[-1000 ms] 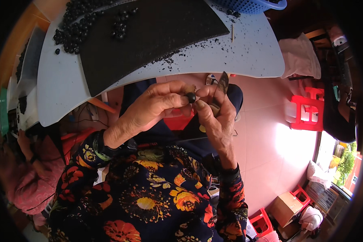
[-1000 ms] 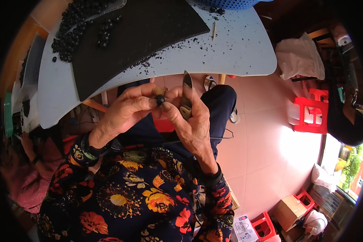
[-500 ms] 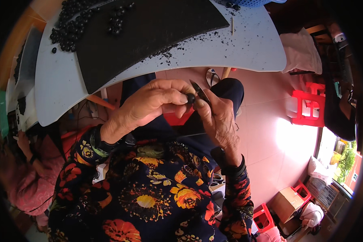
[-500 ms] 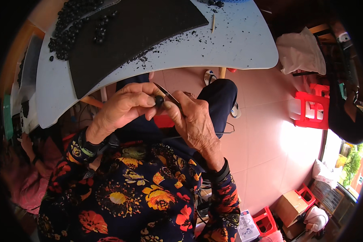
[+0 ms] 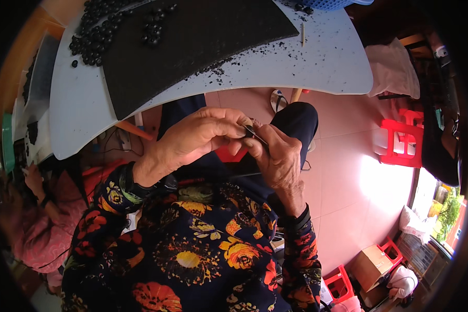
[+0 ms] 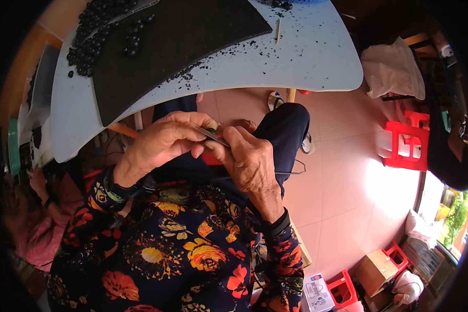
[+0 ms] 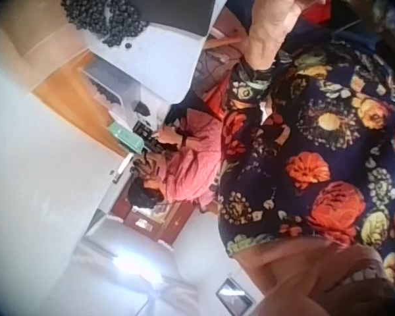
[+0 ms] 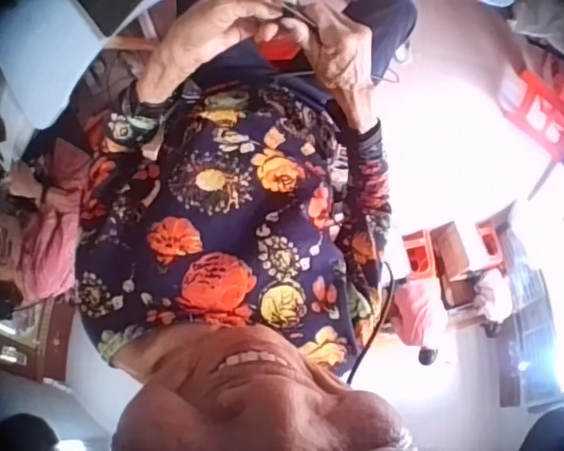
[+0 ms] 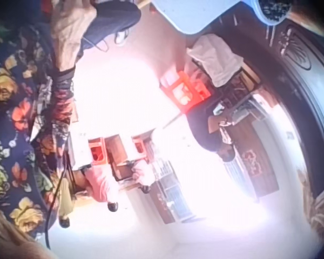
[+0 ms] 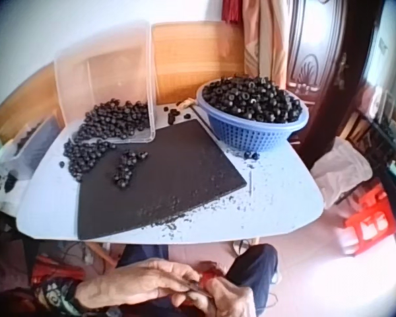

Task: The recorder is sorting through a container of black olives and using a small knife to trim or pit them.

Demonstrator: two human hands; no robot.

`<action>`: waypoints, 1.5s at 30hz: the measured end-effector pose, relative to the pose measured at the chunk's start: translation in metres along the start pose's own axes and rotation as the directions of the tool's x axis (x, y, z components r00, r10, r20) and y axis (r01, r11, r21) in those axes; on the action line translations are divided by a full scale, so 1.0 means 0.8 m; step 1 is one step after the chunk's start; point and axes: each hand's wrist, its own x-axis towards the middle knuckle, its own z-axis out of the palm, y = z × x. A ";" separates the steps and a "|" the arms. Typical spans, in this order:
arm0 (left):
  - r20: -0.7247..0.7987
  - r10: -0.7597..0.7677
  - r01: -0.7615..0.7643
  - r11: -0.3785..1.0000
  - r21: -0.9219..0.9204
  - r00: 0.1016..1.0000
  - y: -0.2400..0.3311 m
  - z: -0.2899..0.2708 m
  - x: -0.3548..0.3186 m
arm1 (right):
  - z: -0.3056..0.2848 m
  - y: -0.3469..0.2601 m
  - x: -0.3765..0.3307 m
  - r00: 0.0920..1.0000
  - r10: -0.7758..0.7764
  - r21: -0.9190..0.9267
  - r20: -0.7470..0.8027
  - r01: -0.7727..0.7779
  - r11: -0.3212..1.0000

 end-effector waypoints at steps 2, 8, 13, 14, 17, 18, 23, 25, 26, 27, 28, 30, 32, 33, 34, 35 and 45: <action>0.002 0.024 -0.024 1.000 -0.016 1.000 -0.001 0.004 -0.003 | 0.004 0.001 -0.010 1.000 0.015 0.014 0.022 -0.015 1.000; 0.000 -0.002 0.002 0.998 0.062 1.000 0.004 0.005 0.000 | -0.008 -0.004 0.004 0.999 0.022 -0.034 0.027 -0.021 0.999; -0.075 -0.018 0.022 0.998 0.055 0.997 -0.002 0.009 0.000 | 0.002 0.006 -0.007 0.998 -0.004 0.004 0.062 0.004 1.000; -0.072 -0.017 0.021 0.998 0.058 0.997 0.002 0.007 0.003 | 0.004 0.009 -0.006 0.996 -0.055 -0.008 0.075 0.056 0.998; -0.002 0.051 -0.051 0.998 0.024 0.999 0.003 0.001 -0.001 | 0.012 -0.002 -0.012 0.991 -0.108 0.017 0.082 0.107 0.994; 0.000 0.134 -0.133 0.989 0.060 0.991 0.000 0.003 -0.001 | 0.010 -0.006 -0.016 0.997 -0.010 0.111 0.080 0.001 0.994; 0.001 0.247 -0.245 0.959 0.140 0.969 -0.005 0.010 -0.002 | 0.015 0.005 -0.035 0.949 0.315 0.386 -0.016 -0.285 0.877; 0.014 0.251 -0.250 0.958 0.140 0.968 -0.007 0.005 -0.002 | 0.015 0.008 -0.028 0.962 0.272 0.416 -0.028 -0.236 0.878; 0.014 0.251 -0.249 0.952 0.177 0.968 -0.005 0.006 -0.004 | 0.012 0.003 -0.026 0.948 0.318 0.484 -0.011 -0.274 0.831; 0.016 0.252 -0.250 0.944 0.216 0.967 -0.002 0.008 -0.004 | 0.010 -0.004 -0.019 0.932 0.361 0.548 0.006 -0.305 0.779; 0.019 0.252 -0.250 0.944 0.217 0.967 -0.003 0.009 -0.005 | 0.011 -0.006 -0.015 0.909 0.418 0.580 0.003 -0.342 0.740; -0.021 0.263 -0.251 0.939 0.235 0.965 -0.007 0.014 -0.007 | 0.013 -0.022 -0.004 0.921 0.388 0.609 0.023 -0.321 0.726; 0.001 0.279 -0.270 0.929 0.253 0.960 -0.004 0.011 -0.007 | 0.009 -0.028 0.005 0.921 0.378 0.593 0.093 -0.356 0.722; 0.025 0.288 -0.284 0.920 0.270 0.957 -0.004 0.008 -0.007 | 0.010 -0.026 0.006 0.920 0.381 0.591 0.091 -0.357 0.723; 0.042 0.276 -0.275 0.913 0.301 0.960 -0.002 0.005 -0.006 | 0.012 -0.026 0.007 0.916 0.389 0.623 0.102 -0.364 0.693; 0.043 0.274 -0.274 0.914 0.299 0.961 -0.004 0.004 -0.007 | 0.015 -0.026 0.007 0.911 0.397 0.653 0.114 -0.370 0.661; -0.018 0.248 -0.244 0.962 0.125 0.969 -0.004 0.003 -0.007 | 0.026 -0.019 0.006 0.888 0.450 0.716 0.091 -0.373 0.590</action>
